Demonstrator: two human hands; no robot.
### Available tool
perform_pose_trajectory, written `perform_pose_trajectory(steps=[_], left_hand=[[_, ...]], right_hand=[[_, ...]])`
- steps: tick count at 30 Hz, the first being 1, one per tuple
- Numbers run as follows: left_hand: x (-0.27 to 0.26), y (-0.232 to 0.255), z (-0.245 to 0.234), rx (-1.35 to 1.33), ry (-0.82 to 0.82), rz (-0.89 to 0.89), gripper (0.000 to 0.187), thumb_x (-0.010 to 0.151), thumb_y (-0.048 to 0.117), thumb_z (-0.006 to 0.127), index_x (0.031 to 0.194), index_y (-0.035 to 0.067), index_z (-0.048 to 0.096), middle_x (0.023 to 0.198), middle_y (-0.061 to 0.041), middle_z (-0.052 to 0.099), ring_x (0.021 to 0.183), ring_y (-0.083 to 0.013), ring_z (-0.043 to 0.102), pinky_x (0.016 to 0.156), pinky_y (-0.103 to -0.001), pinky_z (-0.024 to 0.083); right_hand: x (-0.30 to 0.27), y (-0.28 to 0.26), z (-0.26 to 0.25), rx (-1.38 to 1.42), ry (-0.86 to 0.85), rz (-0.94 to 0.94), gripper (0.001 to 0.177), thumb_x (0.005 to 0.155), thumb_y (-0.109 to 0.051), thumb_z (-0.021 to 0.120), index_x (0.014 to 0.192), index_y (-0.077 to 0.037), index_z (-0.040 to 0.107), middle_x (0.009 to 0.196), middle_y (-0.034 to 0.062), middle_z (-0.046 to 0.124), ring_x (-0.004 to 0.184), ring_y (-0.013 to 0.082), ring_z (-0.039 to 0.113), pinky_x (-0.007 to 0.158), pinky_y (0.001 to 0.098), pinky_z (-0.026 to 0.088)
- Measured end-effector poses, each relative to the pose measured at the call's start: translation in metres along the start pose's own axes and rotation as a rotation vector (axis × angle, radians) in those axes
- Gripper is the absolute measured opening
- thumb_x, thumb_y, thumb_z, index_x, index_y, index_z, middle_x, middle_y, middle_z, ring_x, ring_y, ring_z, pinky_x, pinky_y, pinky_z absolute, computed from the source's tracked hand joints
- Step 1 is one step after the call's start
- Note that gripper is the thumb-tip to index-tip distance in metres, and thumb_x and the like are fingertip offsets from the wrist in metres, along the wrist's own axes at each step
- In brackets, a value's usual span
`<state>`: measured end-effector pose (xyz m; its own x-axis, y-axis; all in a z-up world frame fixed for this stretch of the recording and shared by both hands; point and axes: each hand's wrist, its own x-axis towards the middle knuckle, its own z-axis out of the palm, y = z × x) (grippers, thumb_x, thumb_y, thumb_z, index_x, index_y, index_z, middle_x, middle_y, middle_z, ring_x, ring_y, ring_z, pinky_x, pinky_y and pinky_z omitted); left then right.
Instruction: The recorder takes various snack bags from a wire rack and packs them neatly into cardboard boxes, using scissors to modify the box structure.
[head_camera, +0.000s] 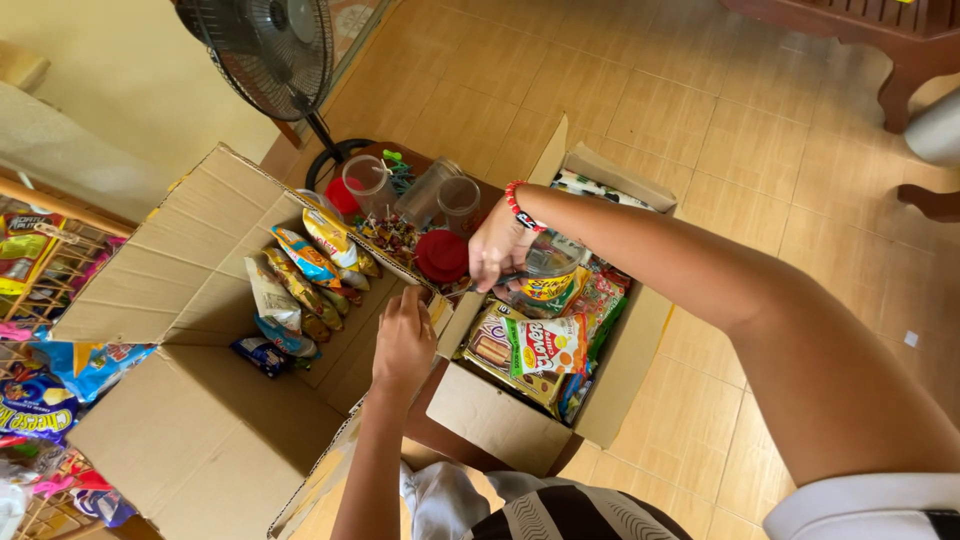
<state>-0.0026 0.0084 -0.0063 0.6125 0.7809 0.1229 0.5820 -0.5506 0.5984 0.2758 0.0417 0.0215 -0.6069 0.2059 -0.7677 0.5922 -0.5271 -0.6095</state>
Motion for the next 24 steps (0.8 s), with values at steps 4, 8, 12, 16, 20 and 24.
perform_pose_trajectory(steps=[4, 8, 12, 16, 20, 24], left_hand=[[-0.003, 0.005, -0.004, -0.023, -0.026, -0.022, 0.025, 0.095, -0.001, 0.053, 0.120, 0.000, 0.057, 0.101, -0.025, 0.067, 0.097, -0.0438, 0.065, 0.092, -0.053, 0.049], [0.002, 0.010, -0.008, -0.049, -0.055, -0.015, 0.025, 0.091, -0.004, 0.052, 0.115, -0.002, 0.057, 0.095, -0.024, 0.067, 0.093, -0.0429, 0.066, 0.088, -0.053, 0.051], [0.001, 0.003, -0.003, -0.040, -0.065, -0.009, 0.023, 0.091, -0.006, 0.050, 0.113, -0.003, 0.057, 0.092, -0.023, 0.067, 0.087, -0.0395, 0.068, 0.085, -0.050, 0.054], [0.001, 0.006, -0.004, -0.023, -0.026, 0.034, 0.020, 0.092, -0.006, 0.052, 0.111, -0.003, 0.057, 0.090, -0.023, 0.068, 0.088, -0.0404, 0.068, 0.087, -0.052, 0.053], [0.001, 0.007, -0.006, -0.003, -0.030, 0.020, 0.018, 0.090, -0.006, 0.053, 0.108, -0.003, 0.058, 0.091, -0.024, 0.068, 0.090, -0.0415, 0.067, 0.087, -0.053, 0.052], [0.001, 0.014, -0.013, -0.005, -0.034, 0.005, 0.024, 0.089, -0.006, 0.053, 0.112, -0.004, 0.058, 0.091, -0.025, 0.068, 0.089, -0.0420, 0.067, 0.085, -0.053, 0.053]], right_hand=[[0.002, -0.031, 0.009, -0.038, 0.094, 0.105, 0.047, 0.092, -0.047, 0.068, 0.105, -0.002, 0.064, 0.086, 0.0126, 0.070, 0.067, 0.0193, 0.064, 0.063, 0.0348, 0.056], [-0.003, -0.039, 0.014, -0.104, 0.244, 0.223, 0.071, 0.086, -0.072, 0.058, 0.100, -0.003, 0.063, 0.079, 0.0106, 0.065, 0.063, 0.0184, 0.057, 0.059, 0.0336, 0.049], [-0.007, -0.031, 0.032, -0.089, 0.295, 0.192, 0.087, 0.083, -0.086, 0.040, 0.110, -0.006, 0.061, 0.080, 0.0035, 0.060, 0.065, 0.0145, 0.053, 0.057, 0.0323, 0.045], [-0.003, -0.017, 0.038, -0.008, 0.410, 0.154, 0.093, 0.082, -0.087, 0.036, 0.125, -0.007, 0.058, 0.085, 0.0008, 0.057, 0.069, 0.0125, 0.054, 0.057, 0.0321, 0.042], [0.003, -0.016, 0.040, -0.023, 0.478, 0.124, 0.075, 0.088, -0.077, 0.032, 0.139, -0.024, 0.048, 0.087, 0.0061, 0.054, 0.067, 0.0142, 0.047, 0.055, 0.0305, 0.040], [0.072, 0.041, 0.008, -0.710, 0.554, -0.095, 0.036, 0.107, -0.031, 0.027, 0.130, -0.007, 0.040, 0.094, 0.0068, 0.046, 0.065, 0.0158, 0.049, 0.050, 0.0322, 0.045]])
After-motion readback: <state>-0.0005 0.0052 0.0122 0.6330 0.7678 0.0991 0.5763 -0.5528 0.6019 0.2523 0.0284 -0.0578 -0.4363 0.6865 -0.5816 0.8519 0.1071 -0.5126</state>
